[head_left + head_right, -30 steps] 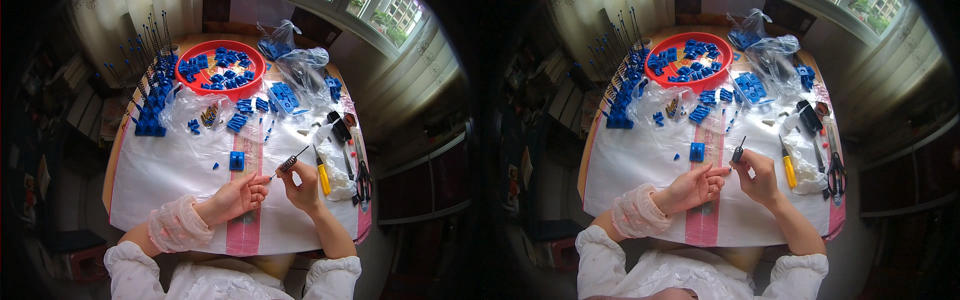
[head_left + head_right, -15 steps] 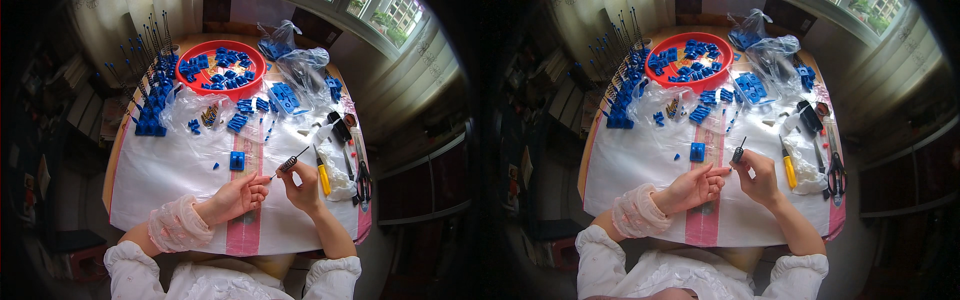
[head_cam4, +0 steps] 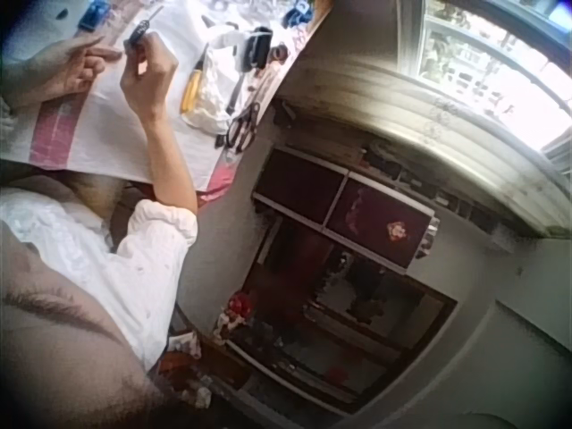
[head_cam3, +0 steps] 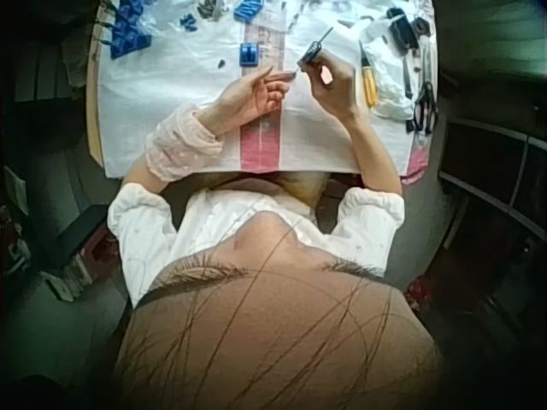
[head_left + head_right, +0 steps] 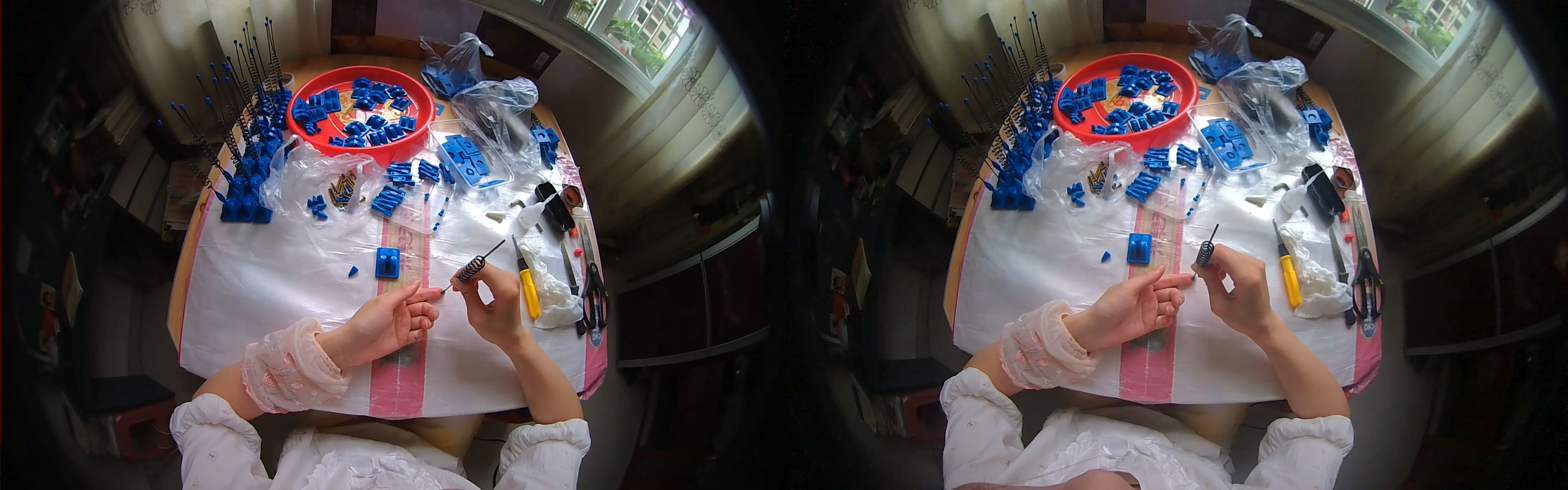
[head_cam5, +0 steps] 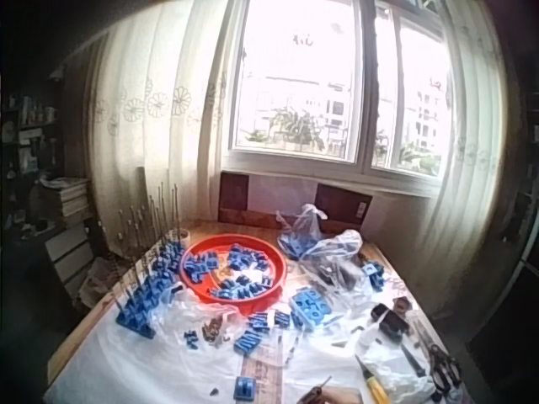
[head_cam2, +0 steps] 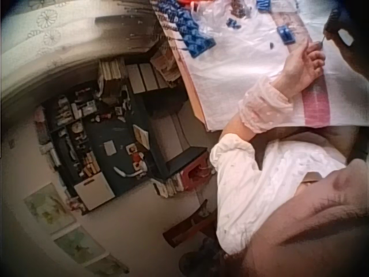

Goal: The recorder is assembling small blue plastic parts onto a metal rod and spring assembly, using adhesive.

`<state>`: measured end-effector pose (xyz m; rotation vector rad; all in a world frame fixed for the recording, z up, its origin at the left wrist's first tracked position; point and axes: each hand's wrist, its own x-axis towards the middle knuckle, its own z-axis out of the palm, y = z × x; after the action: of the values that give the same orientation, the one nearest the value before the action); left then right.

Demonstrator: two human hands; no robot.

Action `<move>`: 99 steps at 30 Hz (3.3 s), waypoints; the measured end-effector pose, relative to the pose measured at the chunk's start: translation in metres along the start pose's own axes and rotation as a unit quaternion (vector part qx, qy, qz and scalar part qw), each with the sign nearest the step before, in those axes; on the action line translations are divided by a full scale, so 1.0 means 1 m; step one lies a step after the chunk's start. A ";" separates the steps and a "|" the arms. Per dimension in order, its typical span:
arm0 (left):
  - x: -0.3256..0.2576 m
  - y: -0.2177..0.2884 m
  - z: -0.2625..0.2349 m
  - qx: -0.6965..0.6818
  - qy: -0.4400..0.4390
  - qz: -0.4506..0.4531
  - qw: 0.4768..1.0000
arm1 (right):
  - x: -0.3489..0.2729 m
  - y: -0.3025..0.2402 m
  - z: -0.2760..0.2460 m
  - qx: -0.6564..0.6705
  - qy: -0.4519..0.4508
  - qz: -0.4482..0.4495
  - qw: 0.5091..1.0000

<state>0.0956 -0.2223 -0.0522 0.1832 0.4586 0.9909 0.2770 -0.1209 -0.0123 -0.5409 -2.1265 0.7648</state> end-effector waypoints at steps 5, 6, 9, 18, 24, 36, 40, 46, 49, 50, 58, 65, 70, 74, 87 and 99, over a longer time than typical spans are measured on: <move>0.000 0.000 0.001 -0.002 0.000 -0.001 1.000 | 0.000 0.000 0.000 0.004 0.001 0.002 1.000; 0.000 0.000 0.001 -0.002 0.001 -0.001 1.000 | 0.000 0.000 0.000 0.003 0.000 0.003 1.000; 0.000 0.000 0.001 -0.003 0.002 0.000 1.000 | -0.001 0.000 0.000 0.003 -0.003 0.007 1.000; 0.001 0.001 0.000 -0.007 -0.003 -0.003 1.000 | 0.000 0.001 0.000 0.001 0.001 0.010 1.000; 0.000 0.003 0.004 -0.019 0.013 -0.014 1.000 | 0.002 -0.002 -0.003 -0.007 -0.009 0.017 1.000; 0.002 0.004 -0.004 -0.060 -0.021 -0.029 0.998 | 0.000 0.004 -0.005 -0.007 -0.035 -0.027 0.999; 0.000 0.005 -0.003 -0.059 -0.013 -0.029 0.998 | 0.001 0.004 -0.004 0.002 -0.035 -0.027 0.999; 0.001 0.004 -0.004 -0.050 -0.019 -0.024 0.998 | 0.001 0.005 -0.004 -0.017 -0.034 -0.029 0.999; 0.002 0.004 -0.004 -0.044 -0.022 -0.025 0.998 | 0.004 0.001 -0.005 -0.013 -0.025 -0.023 0.999; 0.002 0.004 -0.004 -0.042 -0.021 -0.024 0.999 | 0.005 0.001 -0.005 -0.014 -0.021 -0.022 0.999; 0.001 0.004 -0.003 -0.042 -0.023 -0.021 0.999 | 0.005 0.000 -0.003 -0.012 -0.010 -0.011 1.000; 0.001 0.004 -0.004 -0.037 -0.021 -0.021 0.999 | 0.003 -0.001 -0.002 -0.015 -0.004 0.025 1.000; -0.001 0.005 0.005 -0.032 0.012 -0.020 0.999 | 0.003 -0.001 -0.001 -0.010 -0.003 0.033 0.999; -0.001 0.006 0.006 -0.029 0.017 -0.020 0.999 | 0.003 -0.001 -0.002 -0.013 -0.005 0.017 1.000; 0.000 0.005 0.002 -0.032 -0.002 -0.022 0.999 | 0.004 0.001 -0.002 -0.014 -0.007 -0.002 1.000; 0.001 0.005 0.000 -0.029 -0.005 -0.021 0.999 | 0.003 0.000 -0.002 -0.010 -0.004 0.018 1.000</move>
<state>0.0926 -0.2193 -0.0504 0.1259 0.4231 0.9606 0.2764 -0.1186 -0.0095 -0.5880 -2.1381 0.7674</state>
